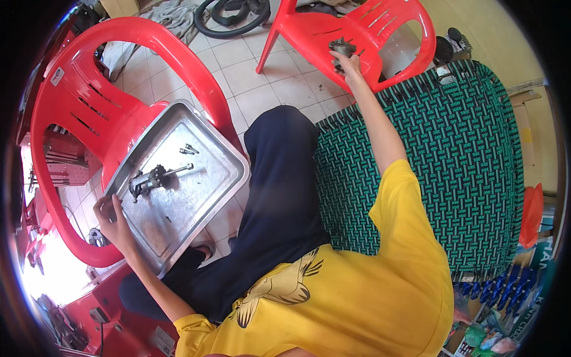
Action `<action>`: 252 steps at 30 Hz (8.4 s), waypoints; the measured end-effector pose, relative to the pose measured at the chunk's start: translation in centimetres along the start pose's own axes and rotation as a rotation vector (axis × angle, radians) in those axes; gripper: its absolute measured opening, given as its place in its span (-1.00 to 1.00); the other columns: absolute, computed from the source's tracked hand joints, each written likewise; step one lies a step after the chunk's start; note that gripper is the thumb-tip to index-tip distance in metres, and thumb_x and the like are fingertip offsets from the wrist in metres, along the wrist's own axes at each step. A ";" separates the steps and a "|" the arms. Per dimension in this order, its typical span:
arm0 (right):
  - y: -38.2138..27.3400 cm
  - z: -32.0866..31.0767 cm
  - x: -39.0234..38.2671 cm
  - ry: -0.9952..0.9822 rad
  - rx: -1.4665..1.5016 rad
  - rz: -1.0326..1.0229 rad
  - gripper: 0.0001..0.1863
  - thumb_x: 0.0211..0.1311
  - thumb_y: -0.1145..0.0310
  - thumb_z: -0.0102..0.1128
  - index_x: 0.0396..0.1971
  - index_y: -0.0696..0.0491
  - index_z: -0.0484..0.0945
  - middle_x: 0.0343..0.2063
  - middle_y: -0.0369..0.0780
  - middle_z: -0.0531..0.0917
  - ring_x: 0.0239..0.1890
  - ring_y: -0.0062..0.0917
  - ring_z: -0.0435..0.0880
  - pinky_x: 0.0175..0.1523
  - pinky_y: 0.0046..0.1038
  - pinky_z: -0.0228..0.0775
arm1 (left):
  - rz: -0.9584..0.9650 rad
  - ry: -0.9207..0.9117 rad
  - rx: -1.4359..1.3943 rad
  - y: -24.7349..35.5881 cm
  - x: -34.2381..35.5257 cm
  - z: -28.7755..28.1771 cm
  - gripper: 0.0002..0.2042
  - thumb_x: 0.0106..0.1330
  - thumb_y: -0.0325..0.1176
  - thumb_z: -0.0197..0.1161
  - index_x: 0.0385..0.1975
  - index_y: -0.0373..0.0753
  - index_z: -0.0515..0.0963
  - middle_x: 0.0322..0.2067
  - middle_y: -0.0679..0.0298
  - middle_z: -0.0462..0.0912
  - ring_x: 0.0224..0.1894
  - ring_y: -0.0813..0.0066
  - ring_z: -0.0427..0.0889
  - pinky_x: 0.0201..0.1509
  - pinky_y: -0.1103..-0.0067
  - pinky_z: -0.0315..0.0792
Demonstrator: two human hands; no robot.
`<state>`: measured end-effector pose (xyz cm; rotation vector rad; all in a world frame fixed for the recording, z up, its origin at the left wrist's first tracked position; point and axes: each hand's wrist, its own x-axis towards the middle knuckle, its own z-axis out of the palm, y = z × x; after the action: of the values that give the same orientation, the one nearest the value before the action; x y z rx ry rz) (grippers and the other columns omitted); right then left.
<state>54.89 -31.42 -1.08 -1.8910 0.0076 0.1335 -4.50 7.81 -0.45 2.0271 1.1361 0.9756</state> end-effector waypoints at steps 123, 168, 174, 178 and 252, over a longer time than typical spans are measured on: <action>-3.6 22.4 -33.6 -1.376 0.476 -0.104 -0.57 0.56 0.30 0.07 0.28 0.19 0.43 0.05 -0.11 0.66 -0.03 -0.43 0.70 0.11 -0.37 0.53 | -0.463 1.023 0.279 -1.3 -29.3 -31.9 -0.79 0.40 -0.31 0.38 -0.20 -0.38 0.66 -0.38 0.22 0.75 -0.40 0.55 0.71 -0.25 0.57 0.55; -8.8 34.9 -93.5 -1.375 -0.042 -1.795 -0.37 0.18 0.05 0.44 -0.07 0.34 0.47 -0.11 0.02 0.56 0.04 -0.14 0.58 0.02 -0.24 0.60 | -0.427 1.109 0.470 -10.5 -32.0 -37.1 -0.49 0.15 -0.40 0.48 0.09 -0.33 0.45 -0.20 0.18 0.83 0.00 0.27 0.74 0.27 0.41 0.39; -8.3 34.6 -93.0 -1.340 0.166 -1.750 -0.35 0.16 0.13 0.46 0.04 0.29 0.39 -0.03 0.04 0.46 0.05 -0.09 0.56 0.01 -0.23 0.61 | -0.429 1.110 0.544 -10.0 -31.7 -36.5 -0.57 0.20 -0.34 0.47 0.04 -0.29 0.52 -0.19 0.21 0.83 0.02 0.26 0.72 0.24 0.40 0.40; -7.7 34.2 -91.4 -1.407 0.327 -1.683 -0.41 0.21 0.26 0.40 0.12 0.23 0.36 0.05 0.08 0.43 0.13 0.01 0.51 0.14 -0.12 0.54 | -0.410 1.115 0.636 -8.2 -30.9 -36.0 -0.67 0.25 -0.30 0.43 -0.02 -0.22 0.62 -0.19 0.29 0.84 -0.01 0.30 0.70 0.19 0.40 0.40; -5.7 30.5 -30.3 -1.236 -0.667 -1.030 -0.75 0.29 0.25 0.36 -0.22 0.14 0.63 -0.31 -0.13 0.63 -0.19 -0.23 0.63 -0.05 -0.25 0.47 | 0.212 -0.178 0.287 -1.6 1.3 3.5 -0.69 0.42 -0.23 0.31 0.05 -0.24 0.57 -0.12 0.13 0.70 0.00 0.08 0.62 0.16 0.25 0.38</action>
<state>22.53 -2.60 -2.29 -1.8886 -1.9863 0.6084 -1.82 9.16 -3.19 2.4515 1.0278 0.7439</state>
